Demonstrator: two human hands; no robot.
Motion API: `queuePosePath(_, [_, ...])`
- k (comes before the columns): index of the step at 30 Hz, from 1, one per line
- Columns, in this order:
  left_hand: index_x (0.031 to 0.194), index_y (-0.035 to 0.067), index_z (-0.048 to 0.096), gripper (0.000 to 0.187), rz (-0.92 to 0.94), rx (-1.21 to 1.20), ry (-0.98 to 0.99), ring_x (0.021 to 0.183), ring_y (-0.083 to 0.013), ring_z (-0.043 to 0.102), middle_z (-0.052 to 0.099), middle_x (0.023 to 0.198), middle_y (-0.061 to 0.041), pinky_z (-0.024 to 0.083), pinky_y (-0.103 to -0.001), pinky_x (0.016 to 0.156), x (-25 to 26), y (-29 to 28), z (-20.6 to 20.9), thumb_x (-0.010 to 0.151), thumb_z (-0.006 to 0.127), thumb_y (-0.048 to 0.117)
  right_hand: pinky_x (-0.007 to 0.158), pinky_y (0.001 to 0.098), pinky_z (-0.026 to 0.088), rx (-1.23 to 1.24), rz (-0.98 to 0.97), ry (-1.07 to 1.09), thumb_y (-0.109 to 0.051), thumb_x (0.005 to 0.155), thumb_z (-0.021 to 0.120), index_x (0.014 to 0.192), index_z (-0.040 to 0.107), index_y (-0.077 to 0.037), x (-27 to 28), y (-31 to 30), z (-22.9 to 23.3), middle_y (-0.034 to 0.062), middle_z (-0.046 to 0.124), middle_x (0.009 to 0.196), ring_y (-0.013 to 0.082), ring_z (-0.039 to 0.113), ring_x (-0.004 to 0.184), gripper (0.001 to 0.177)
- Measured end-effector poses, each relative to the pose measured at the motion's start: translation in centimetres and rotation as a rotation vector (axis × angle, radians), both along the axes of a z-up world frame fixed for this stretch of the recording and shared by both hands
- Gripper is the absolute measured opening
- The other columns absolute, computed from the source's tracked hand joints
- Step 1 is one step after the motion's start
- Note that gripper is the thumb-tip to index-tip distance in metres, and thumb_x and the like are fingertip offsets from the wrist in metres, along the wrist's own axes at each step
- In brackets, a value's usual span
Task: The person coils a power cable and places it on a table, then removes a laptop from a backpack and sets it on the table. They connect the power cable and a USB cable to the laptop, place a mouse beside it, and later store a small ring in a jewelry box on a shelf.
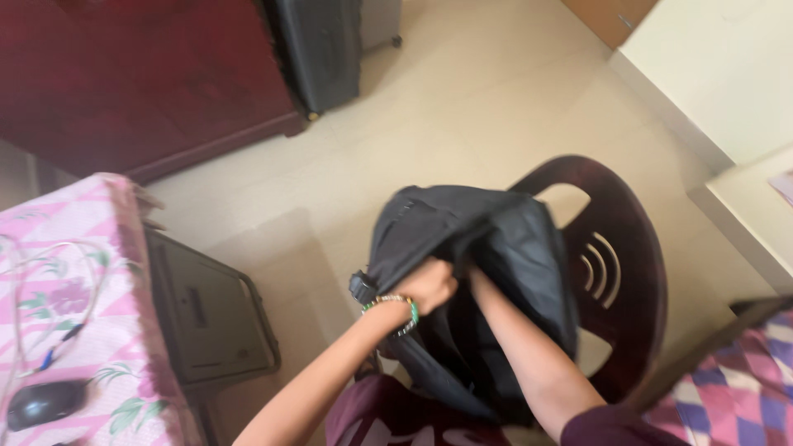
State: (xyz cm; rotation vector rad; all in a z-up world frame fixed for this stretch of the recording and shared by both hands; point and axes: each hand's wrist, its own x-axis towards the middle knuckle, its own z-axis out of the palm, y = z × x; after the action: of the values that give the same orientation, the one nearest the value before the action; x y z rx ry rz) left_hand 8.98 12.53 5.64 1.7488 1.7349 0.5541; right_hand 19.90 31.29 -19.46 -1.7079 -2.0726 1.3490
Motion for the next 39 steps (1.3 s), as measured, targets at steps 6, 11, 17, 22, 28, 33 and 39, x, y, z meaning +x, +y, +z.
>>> queuePosePath(6, [0.08,0.002,0.069,0.026,-0.096,0.101,-0.011,0.067,-0.0369,0.066,0.067,0.071,-0.02,0.051,-0.049,0.068,0.0,-4.1,10.0,0.085,0.056,0.024,0.107,0.0381,0.042,0.16,0.256,-0.445,-0.017,0.097,0.048,0.139,0.059,-0.007,-0.9,0.3,1.4,0.0097,0.06,0.141,0.0214,0.056,0.127,0.044])
queuePosePath(11, [0.082,0.004,0.07,0.026,-0.089,0.107,-0.008,0.07,-0.036,0.068,0.068,0.073,-0.02,0.053,-0.048,0.072,0.1,-4.5,12.6,0.087,0.057,0.026,0.104,0.0377,0.046,0.145,0.29,-0.541,-0.015,0.097,0.051,0.135,0.062,-0.005,1.9,-3.4,1.5,0.0116,0.063,0.135,0.0221,0.059,0.122,0.041])
queuePosePath(17, [0.068,0.009,0.073,0.023,-0.017,0.487,0.211,0.099,-0.0383,0.066,0.073,0.091,-0.017,0.046,-0.053,0.09,-0.5,-6.5,12.7,0.073,0.062,0.029,0.1,0.0373,0.05,0.15,0.328,-0.598,-0.014,0.097,0.054,0.13,0.065,-0.002,3.1,-3.1,2.2,0.0138,0.067,0.129,0.023,0.063,0.116,0.037])
queuePosePath(22, [0.069,0.007,0.074,0.026,-0.084,0.407,0.216,0.109,-0.0401,0.063,0.072,0.094,-0.019,0.044,-0.054,0.101,-0.6,-6.3,10.2,0.08,0.062,0.027,0.097,0.0369,0.053,0.156,0.356,-0.599,-0.013,0.097,0.056,0.126,0.067,0.0,2.7,-3.1,1.6,0.0157,0.07,0.123,0.0237,0.067,0.111,0.034])
queuePosePath(28, [0.073,-0.006,0.07,0.027,0.019,0.182,-0.117,0.071,-0.0395,0.068,0.066,0.074,-0.026,0.055,-0.048,0.073,0.6,-0.9,0.4,0.083,0.06,0.018,0.093,0.0364,0.057,0.174,0.413,-0.518,-0.011,0.096,0.059,0.122,0.07,0.003,1.1,-3.5,2.0,0.0179,0.073,0.117,0.0246,0.071,0.105,0.031])
queuePosePath(33, [0.074,-0.013,0.07,0.028,0.104,0.118,-0.157,0.066,-0.0375,0.07,0.067,0.074,-0.031,0.057,-0.046,0.063,-0.8,3.9,-8.8,0.079,0.061,0.013,0.09,0.036,0.061,0.137,0.391,-0.388,-0.01,0.096,0.062,0.118,0.073,0.005,1.6,-4.0,8.8,0.0198,0.076,0.112,0.0253,0.075,0.1,0.029])
queuePosePath(39, [0.083,-0.013,0.071,0.024,0.311,-0.188,-0.375,0.064,-0.0361,0.075,0.072,0.076,-0.029,0.06,-0.041,0.058,-2.1,5.7,-10.1,0.076,0.064,0.008,0.088,0.0345,0.062,-0.238,-0.18,0.573,-0.011,0.097,0.063,0.117,0.07,0.007,4.9,-9.3,21.7,0.0198,0.076,0.108,0.0226,0.075,0.095,0.028])
